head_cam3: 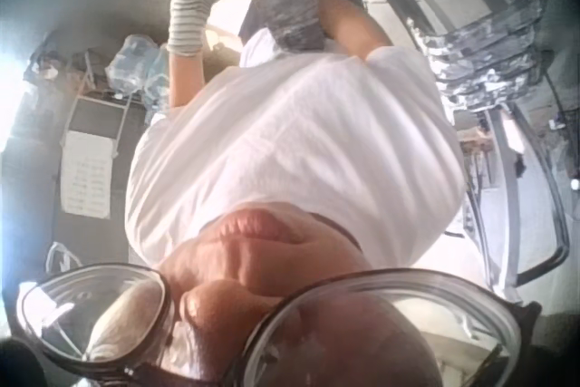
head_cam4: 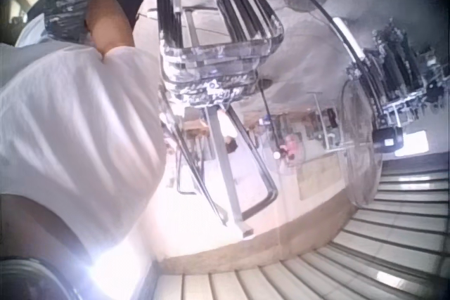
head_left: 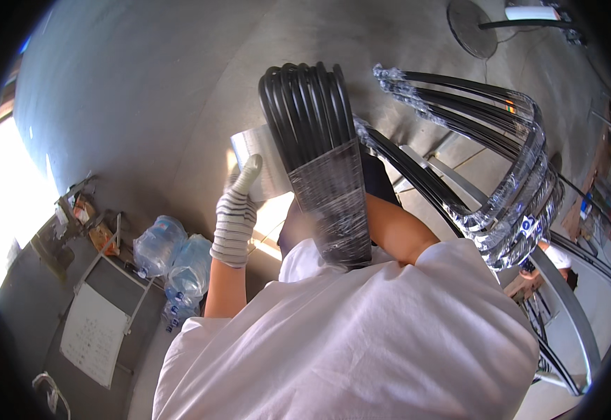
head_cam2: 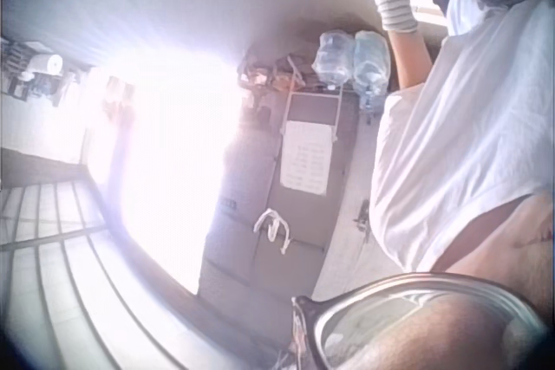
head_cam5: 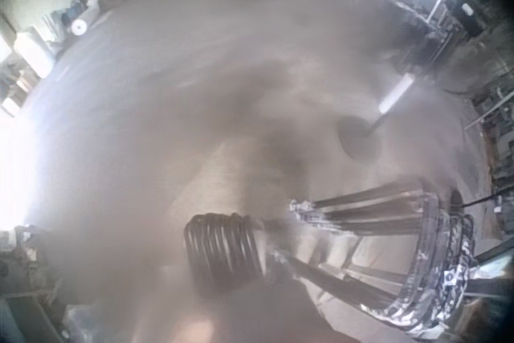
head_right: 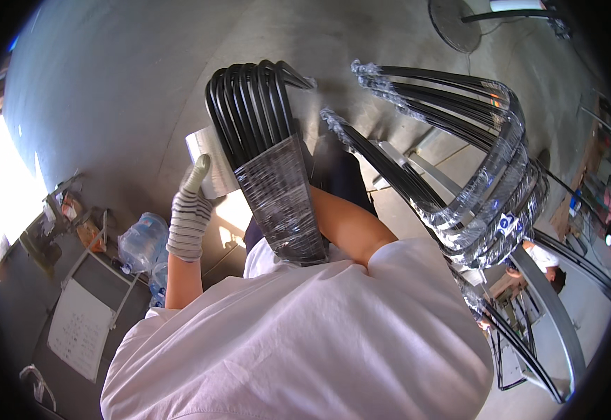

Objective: The person wraps bundles of curved black metal tubes with clear plastic wrap by rotating a roll of film around them. The person then moves the wrapped bundles to a stack.

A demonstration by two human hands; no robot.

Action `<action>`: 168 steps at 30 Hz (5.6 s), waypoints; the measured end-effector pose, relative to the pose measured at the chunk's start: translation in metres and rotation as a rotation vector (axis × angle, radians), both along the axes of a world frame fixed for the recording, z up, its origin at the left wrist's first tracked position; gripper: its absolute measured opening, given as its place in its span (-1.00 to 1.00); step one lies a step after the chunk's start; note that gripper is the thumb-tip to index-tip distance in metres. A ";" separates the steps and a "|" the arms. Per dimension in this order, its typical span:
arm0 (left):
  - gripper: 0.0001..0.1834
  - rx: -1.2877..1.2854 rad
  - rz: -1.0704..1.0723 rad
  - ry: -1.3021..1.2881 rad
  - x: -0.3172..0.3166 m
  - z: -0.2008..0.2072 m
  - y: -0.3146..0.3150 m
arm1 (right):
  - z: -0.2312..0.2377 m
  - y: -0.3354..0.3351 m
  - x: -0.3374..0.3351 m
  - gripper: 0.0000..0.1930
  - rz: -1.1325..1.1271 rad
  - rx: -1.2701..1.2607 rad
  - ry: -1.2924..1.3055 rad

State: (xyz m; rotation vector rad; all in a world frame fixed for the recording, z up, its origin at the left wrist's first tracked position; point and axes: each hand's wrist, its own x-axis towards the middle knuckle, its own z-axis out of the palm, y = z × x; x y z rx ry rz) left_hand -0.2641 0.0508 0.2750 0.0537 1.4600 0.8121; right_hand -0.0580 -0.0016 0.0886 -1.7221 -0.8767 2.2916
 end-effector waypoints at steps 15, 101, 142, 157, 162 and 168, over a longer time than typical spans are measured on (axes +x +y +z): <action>-0.04 0.247 -0.033 0.275 -0.010 0.029 0.017 | 0.226 0.116 0.052 -0.83 -0.480 0.458 0.187; -0.09 0.081 -0.188 -0.064 -0.061 0.025 0.051 | 0.026 0.060 -0.108 -0.64 -0.524 0.004 0.555; -0.45 0.953 -2.013 1.037 0.055 0.056 0.200 | 0.232 0.174 0.059 -0.44 -0.638 -0.009 0.830; -0.13 2.300 -1.940 0.289 0.155 -0.054 0.240 | 0.169 0.143 0.076 -0.39 -0.460 0.011 0.614; -0.14 2.163 -2.032 0.108 0.144 -0.043 0.241 | 0.192 0.154 0.123 -0.42 -0.704 -0.011 0.572; -0.16 1.997 -2.099 -0.141 0.148 -0.034 0.245 | 0.161 0.146 0.166 -0.43 -0.736 0.203 0.670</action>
